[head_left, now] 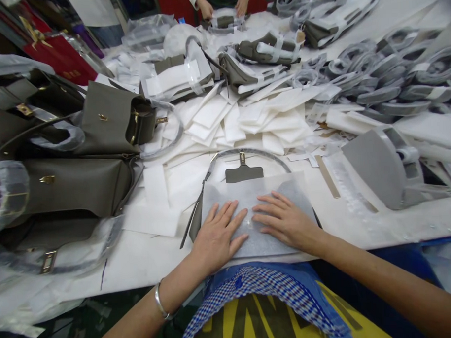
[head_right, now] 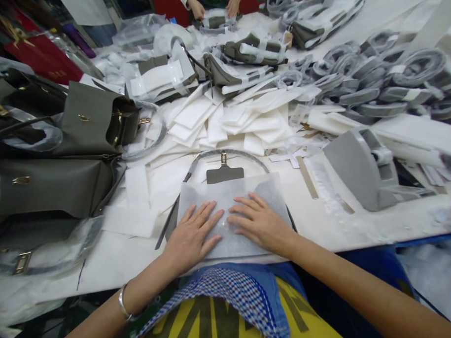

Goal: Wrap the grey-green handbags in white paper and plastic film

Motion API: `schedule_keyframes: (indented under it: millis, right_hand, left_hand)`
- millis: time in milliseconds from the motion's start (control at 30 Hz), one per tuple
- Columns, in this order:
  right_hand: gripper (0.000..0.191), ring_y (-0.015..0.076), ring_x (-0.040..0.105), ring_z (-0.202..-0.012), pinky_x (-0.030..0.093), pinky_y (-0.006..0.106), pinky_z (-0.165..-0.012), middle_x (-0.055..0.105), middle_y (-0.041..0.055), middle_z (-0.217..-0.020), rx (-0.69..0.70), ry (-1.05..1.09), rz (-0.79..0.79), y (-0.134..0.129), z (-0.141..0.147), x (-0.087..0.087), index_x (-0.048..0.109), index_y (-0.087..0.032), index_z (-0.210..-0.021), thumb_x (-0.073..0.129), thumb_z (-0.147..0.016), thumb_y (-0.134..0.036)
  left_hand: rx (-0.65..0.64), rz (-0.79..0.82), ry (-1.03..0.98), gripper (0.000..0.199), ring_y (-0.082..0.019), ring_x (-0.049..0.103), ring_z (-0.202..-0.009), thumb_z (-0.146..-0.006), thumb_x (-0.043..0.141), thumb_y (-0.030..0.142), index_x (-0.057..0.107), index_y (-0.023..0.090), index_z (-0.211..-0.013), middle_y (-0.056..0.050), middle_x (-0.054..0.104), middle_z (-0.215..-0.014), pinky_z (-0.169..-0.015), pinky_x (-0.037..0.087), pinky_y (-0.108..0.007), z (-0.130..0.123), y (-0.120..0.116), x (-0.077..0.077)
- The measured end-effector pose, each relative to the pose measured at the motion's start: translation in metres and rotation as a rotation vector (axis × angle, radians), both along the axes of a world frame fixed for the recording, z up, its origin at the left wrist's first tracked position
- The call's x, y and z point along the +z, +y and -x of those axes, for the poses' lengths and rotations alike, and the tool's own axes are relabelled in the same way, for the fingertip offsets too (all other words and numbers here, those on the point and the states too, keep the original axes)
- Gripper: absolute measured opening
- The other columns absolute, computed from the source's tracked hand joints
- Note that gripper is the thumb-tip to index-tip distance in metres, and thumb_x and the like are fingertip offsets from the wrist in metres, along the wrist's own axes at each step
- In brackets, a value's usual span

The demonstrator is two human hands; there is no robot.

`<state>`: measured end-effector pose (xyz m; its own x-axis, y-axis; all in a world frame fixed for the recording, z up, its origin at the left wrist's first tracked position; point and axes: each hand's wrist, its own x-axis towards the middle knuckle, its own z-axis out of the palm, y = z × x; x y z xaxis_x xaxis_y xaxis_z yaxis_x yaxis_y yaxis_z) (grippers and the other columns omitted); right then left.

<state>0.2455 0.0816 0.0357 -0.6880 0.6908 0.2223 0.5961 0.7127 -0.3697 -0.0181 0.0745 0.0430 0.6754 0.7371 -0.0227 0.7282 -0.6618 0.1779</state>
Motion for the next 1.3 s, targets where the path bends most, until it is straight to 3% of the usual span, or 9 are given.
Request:
schedule_keyframes:
  millis: [400,600,800,1300]
  right_hand:
    - [0.038,0.0299,0.043,-0.140,0.030,0.064,-0.116,0.061,0.0085,-0.138,0.008,-0.164,0.027,-0.007,0.015,0.011,0.057,-0.024,-0.134,0.053,-0.097,-0.018]
    - [0.039,0.0257,0.049,-0.134,0.038,0.054,-0.114,0.060,0.0101,-0.139,0.047,-0.111,0.089,-0.006,0.021,0.007,0.053,-0.018,-0.139,0.049,-0.100,-0.021]
    - [0.034,0.0248,0.050,-0.133,0.040,0.055,-0.113,0.059,0.0082,-0.140,0.054,-0.056,0.055,-0.003,0.017,0.000,0.058,-0.024,-0.133,0.051,-0.099,-0.022]
    - [0.029,0.0247,0.052,-0.129,0.040,0.054,-0.112,0.060,0.0091,-0.135,0.042,-0.066,0.066,-0.001,0.020,0.003,0.062,-0.027,-0.126,0.054,-0.098,-0.022]
  left_hand:
    - [-0.032,0.018,0.034,0.061,-0.027,0.031,-0.148,-0.100,0.043,0.054,0.032,0.027,-0.154,-0.009,0.031,-0.161,-0.122,0.025,-0.052,0.010,0.006,0.005]
    - [-0.029,-0.036,0.028,0.064,-0.030,0.030,-0.148,-0.099,0.048,0.050,0.031,0.024,-0.154,-0.011,0.030,-0.162,-0.122,0.024,-0.055,0.018,0.003,-0.001]
    - [-0.005,-0.003,0.026,0.063,-0.028,0.029,-0.149,-0.098,0.049,0.051,0.030,0.028,-0.154,-0.009,0.029,-0.162,-0.121,0.026,-0.055,0.018,0.002,-0.001]
    - [0.004,0.022,0.027,0.061,-0.027,0.024,-0.151,-0.100,0.042,0.053,0.029,0.029,-0.155,-0.009,0.026,-0.163,-0.123,0.022,-0.054,0.018,0.000,-0.002]
